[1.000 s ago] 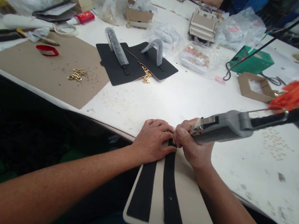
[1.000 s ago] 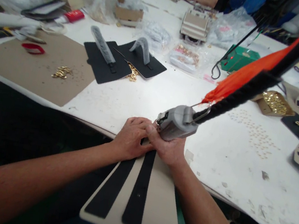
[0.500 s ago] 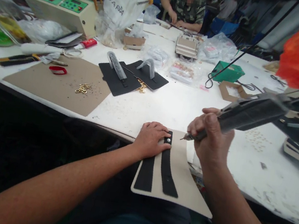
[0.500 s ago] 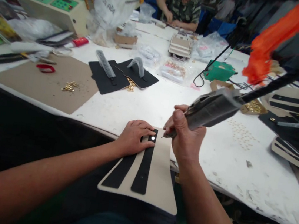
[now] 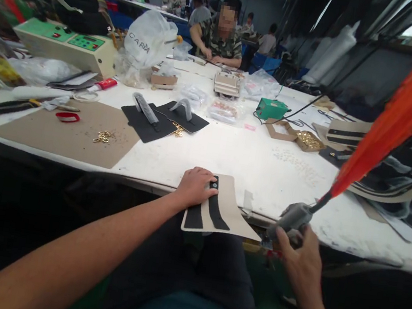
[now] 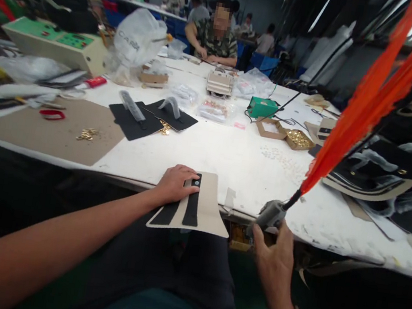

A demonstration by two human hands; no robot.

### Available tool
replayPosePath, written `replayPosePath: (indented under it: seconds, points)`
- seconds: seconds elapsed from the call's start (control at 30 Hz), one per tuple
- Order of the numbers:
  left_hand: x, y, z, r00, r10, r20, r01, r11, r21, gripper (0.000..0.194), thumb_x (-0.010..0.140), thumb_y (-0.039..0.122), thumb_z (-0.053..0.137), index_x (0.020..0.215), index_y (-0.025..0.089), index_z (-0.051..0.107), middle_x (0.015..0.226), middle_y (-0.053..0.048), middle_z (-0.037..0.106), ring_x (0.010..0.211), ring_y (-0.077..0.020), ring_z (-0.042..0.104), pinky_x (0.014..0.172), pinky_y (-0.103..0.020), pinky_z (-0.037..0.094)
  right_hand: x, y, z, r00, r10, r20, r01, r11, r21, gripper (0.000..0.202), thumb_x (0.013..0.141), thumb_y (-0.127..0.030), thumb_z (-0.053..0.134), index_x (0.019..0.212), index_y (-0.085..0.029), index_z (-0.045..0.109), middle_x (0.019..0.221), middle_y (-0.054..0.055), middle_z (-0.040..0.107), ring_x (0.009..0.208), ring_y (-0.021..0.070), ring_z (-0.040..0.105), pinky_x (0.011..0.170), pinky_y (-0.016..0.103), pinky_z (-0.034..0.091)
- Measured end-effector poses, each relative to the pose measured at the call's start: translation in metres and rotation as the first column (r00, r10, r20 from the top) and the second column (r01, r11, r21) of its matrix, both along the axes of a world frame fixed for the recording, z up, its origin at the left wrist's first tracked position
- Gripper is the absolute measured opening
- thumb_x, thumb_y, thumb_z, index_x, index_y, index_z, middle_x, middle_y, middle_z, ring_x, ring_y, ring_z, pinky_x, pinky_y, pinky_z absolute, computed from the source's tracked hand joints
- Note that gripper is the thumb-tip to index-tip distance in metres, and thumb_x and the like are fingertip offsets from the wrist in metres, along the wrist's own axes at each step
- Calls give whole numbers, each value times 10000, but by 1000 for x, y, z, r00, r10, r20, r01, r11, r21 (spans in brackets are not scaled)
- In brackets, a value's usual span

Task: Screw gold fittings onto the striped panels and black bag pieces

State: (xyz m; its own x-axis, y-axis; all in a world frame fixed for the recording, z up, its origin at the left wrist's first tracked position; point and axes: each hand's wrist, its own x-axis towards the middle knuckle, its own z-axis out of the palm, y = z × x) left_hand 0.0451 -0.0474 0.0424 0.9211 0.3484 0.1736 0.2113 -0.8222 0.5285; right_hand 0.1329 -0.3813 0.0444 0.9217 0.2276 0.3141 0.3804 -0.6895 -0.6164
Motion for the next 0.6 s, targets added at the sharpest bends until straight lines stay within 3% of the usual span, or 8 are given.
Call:
replayPosePath:
  seconds: [0.07,0.17,0.3,0.37,0.47,0.53,0.57,0.6]
  points:
    - [-1,-1,0,1000,8,9,-7,1000,-20,320,848,407,786,1146,290,791,1332,-41,734,1322,-316,567,1173,-506,400,-16,-3,1,964,-19,266,-3,997,83,814,902,-604,688,1520,-110,498,1439,230,570,1325,401,553,1126,588,440]
    - [-4,-3,2,999,14,30,-12,998,-63,325,818,395,813,1121,277,802,1307,-47,751,1310,-302,580,1185,-478,405,-38,13,-1,899,232,371,-278,958,75,704,929,-502,739,1526,-194,529,1435,186,597,1330,367,578,1141,576,462]
    - [-11,-4,6,997,34,71,-22,986,-166,313,774,344,840,1074,259,814,1248,-49,782,1283,-287,613,1195,-463,411,-52,58,2,778,577,248,-622,762,180,367,978,-423,695,1316,-285,724,1320,108,716,1274,335,650,1119,552,518]
    - [-20,-6,9,992,79,98,-51,965,-258,309,776,332,831,1069,234,817,1237,-68,789,1277,-300,632,1182,-470,429,-55,76,14,775,617,136,-627,724,289,256,972,-468,685,1105,-291,814,1154,84,784,1143,341,718,1054,534,573]
    - [-47,-12,16,978,171,120,-104,896,-431,397,924,478,679,1145,170,798,1188,-123,802,1173,-311,709,1057,-468,539,-57,88,44,782,605,-149,-500,752,431,343,908,-570,723,1033,-273,841,1017,77,811,968,362,767,866,478,663]
    - [-74,-20,24,967,210,146,-80,792,-605,632,1042,612,402,1244,130,755,1140,-147,811,1060,-294,761,932,-437,602,-57,93,66,734,603,-311,-399,754,521,431,865,-598,754,1123,-260,829,1049,87,811,966,386,771,816,475,680]
    - [-90,-25,29,960,218,174,-30,700,-714,746,1059,660,266,1295,124,729,1140,-150,810,1034,-284,774,898,-419,615,-56,96,76,706,607,-364,-359,750,556,472,844,-604,771,1158,-255,820,1065,94,810,968,394,771,813,484,682]
    - [-105,-31,36,940,260,222,65,502,-862,822,1029,732,260,1293,111,729,1138,-170,806,1036,-305,775,899,-428,615,-56,101,85,670,617,-413,-337,748,572,508,825,-604,788,1188,-249,810,1074,102,808,963,399,771,808,494,682]
